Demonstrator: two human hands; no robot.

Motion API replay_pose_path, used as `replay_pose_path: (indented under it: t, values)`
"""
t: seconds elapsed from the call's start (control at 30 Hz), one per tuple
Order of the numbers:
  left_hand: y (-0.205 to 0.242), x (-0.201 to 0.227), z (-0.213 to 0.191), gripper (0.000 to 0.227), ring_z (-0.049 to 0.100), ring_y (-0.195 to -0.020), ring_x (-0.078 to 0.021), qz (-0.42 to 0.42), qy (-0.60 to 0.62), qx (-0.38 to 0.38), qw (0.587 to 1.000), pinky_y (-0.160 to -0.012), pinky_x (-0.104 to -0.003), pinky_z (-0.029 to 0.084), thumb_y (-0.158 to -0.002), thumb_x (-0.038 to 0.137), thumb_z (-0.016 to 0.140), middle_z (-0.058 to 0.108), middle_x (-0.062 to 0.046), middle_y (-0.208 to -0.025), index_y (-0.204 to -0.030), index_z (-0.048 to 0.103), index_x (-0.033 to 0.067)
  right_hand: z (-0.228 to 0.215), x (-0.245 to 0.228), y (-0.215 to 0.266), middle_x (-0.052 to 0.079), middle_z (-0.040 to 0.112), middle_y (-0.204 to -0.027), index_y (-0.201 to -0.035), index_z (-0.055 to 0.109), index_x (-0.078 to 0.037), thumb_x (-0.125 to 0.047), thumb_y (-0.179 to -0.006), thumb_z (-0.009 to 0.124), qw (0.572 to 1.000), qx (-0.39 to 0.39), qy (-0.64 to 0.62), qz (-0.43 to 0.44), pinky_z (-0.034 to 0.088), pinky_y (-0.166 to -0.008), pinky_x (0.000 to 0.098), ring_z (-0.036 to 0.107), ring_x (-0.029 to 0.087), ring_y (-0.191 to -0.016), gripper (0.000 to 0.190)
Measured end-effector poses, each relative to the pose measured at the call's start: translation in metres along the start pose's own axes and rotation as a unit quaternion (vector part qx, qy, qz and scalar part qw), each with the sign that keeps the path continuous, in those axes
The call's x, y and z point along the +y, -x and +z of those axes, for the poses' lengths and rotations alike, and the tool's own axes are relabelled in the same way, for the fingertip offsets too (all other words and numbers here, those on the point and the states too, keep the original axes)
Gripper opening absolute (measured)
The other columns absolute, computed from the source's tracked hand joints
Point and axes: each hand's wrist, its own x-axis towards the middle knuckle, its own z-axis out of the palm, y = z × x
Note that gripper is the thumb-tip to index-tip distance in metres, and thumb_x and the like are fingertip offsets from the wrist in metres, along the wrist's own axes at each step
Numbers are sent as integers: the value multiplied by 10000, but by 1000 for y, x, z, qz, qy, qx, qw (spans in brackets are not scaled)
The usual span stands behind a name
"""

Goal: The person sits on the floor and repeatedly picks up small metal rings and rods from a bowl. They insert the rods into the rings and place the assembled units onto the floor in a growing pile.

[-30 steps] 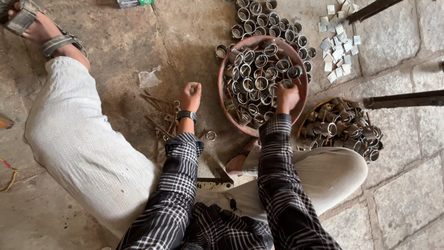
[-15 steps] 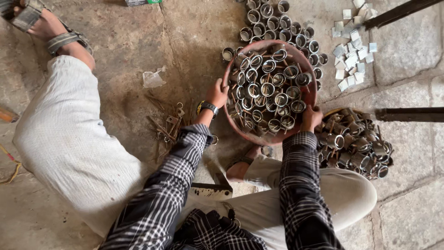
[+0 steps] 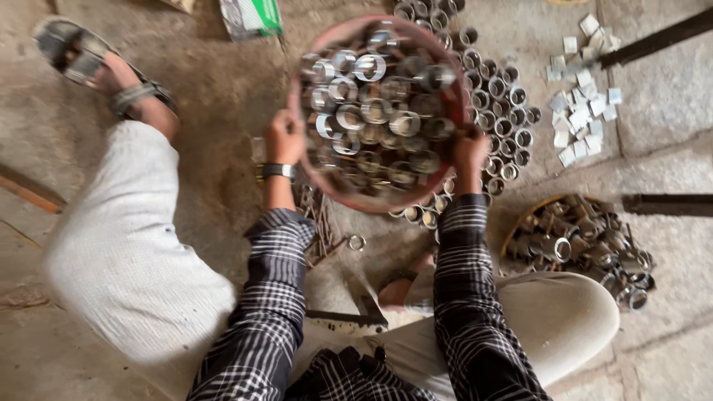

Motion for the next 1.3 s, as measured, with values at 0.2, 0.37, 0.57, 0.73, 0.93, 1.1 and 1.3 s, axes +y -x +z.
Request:
replay_pose_path:
  t: [0.2, 0.37, 0.57, 0.73, 0.93, 1.1, 1.3]
  values:
    - [-48, -71, -106, 158, 684, -947, -446, -62, -139, 62, 986, -789, -506, 542, -917, 117, 611, 718, -236, -1015, -1022, 708, 50, 119, -51, 65, 154, 759, -1084, -1227, 694, 16, -42, -900, 650, 963, -229, -143, 24, 558, -885, 359, 695, 257, -983, 335]
    - [-55, -92, -136, 158, 675, -910, -469, -71, -178, 90, 977, -761, -524, 545, -906, 139, 664, 701, -257, -975, -1008, 708, 27, 160, -59, 91, 143, 685, -1298, -1369, 571, 15, 47, -938, 603, 915, -268, -297, 52, 488, -1055, 326, 638, 233, -1190, 433]
    - [-62, -72, -110, 269, 681, -974, -446, -116, -81, 45, 989, -846, -497, 531, -943, 108, 599, 707, -272, -1038, -1181, 691, 25, 149, -54, 72, 123, 633, -1335, -1436, 484, -50, 70, -919, 580, 878, -284, -369, 113, 495, -1021, 335, 603, 226, -1193, 539]
    - [-47, -63, -92, 531, 519, -1294, -453, -91, -90, 103, 986, -1062, -485, 425, -993, 155, 674, 537, -310, -1412, -1446, 469, -30, 75, -33, 40, 201, 726, -1301, -1339, 692, -68, -185, -1023, 613, 954, -260, -77, 130, 545, -939, 392, 699, 315, -1157, 346]
    - [15, -39, -34, 651, 476, -1279, -514, -128, -228, 287, 922, -1058, -620, 352, -864, 155, 723, 502, -354, -1393, -1444, 461, 18, 26, -6, 58, 274, 398, -1485, -1410, 536, -193, -419, -799, 834, 973, -135, 185, 11, 383, -1051, 635, 358, 450, -1379, 716]
    - [100, 40, 6, 314, 624, -1063, -387, -50, -143, 239, 959, -921, -570, 492, -946, 93, 655, 618, -215, -1175, -1233, 530, 65, 47, -1, 104, 309, 327, -1484, -1420, 490, -186, -406, -798, 847, 971, -105, 215, -3, 346, -990, 729, 289, 497, -1384, 750]
    - [202, 38, 25, 206, 630, -963, -393, -25, -163, 45, 985, -843, -517, 515, -850, 39, 655, 658, -153, -994, -1041, 608, 101, 65, -7, 162, 208, 648, -1175, -1215, 626, -74, -158, -945, 654, 992, 20, 122, -5, 504, -976, 511, 614, 382, -1102, 285]
